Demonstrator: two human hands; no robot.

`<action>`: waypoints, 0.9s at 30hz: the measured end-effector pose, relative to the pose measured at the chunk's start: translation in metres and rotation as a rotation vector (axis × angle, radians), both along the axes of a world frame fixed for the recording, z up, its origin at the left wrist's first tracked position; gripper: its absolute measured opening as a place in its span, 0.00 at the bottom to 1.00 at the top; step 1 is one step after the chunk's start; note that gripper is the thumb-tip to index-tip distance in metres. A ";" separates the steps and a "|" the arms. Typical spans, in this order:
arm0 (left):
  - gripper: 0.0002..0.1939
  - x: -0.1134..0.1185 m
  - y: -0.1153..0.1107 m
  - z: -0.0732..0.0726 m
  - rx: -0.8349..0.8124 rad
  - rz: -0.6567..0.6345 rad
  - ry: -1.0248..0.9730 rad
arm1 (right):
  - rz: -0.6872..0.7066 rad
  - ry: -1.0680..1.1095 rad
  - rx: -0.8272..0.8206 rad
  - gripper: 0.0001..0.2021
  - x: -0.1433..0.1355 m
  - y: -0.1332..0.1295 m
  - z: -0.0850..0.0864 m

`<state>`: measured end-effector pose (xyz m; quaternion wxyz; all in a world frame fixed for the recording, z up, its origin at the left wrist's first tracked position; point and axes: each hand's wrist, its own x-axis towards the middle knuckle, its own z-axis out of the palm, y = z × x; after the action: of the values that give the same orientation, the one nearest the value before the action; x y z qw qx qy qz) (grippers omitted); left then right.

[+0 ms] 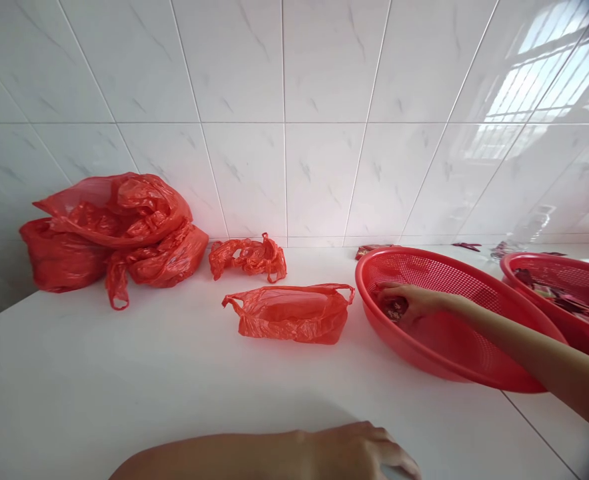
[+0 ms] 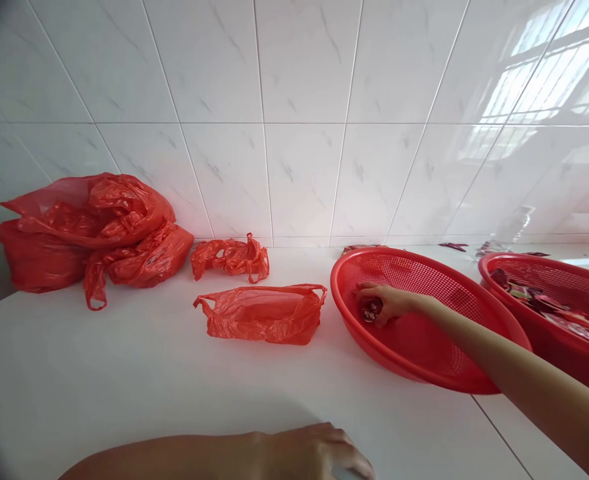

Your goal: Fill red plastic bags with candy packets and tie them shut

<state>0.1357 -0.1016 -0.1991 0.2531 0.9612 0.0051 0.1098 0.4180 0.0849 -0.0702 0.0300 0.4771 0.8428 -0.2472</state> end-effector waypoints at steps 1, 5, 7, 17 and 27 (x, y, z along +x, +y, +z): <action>0.11 0.000 0.000 0.001 -0.001 -0.001 0.006 | -0.015 0.039 -0.026 0.29 -0.003 -0.001 0.000; 0.12 -0.002 -0.002 0.004 -0.016 0.017 -0.002 | -0.154 0.116 -0.096 0.24 -0.012 -0.006 -0.002; 0.13 -0.002 -0.002 0.003 -0.023 0.022 -0.020 | -0.225 0.112 -0.100 0.24 -0.013 -0.007 -0.003; 0.11 -0.001 -0.001 0.001 -0.050 0.024 0.025 | -0.368 0.334 -0.051 0.10 0.004 0.004 -0.007; 0.10 -0.002 -0.001 0.002 -0.154 0.039 0.038 | -0.367 0.153 -0.016 0.16 -0.001 0.019 -0.003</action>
<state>0.1341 -0.1022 -0.1972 0.3237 0.9405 0.0371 0.0960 0.4171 0.1036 -0.0734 -0.0758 0.6023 0.7395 -0.2907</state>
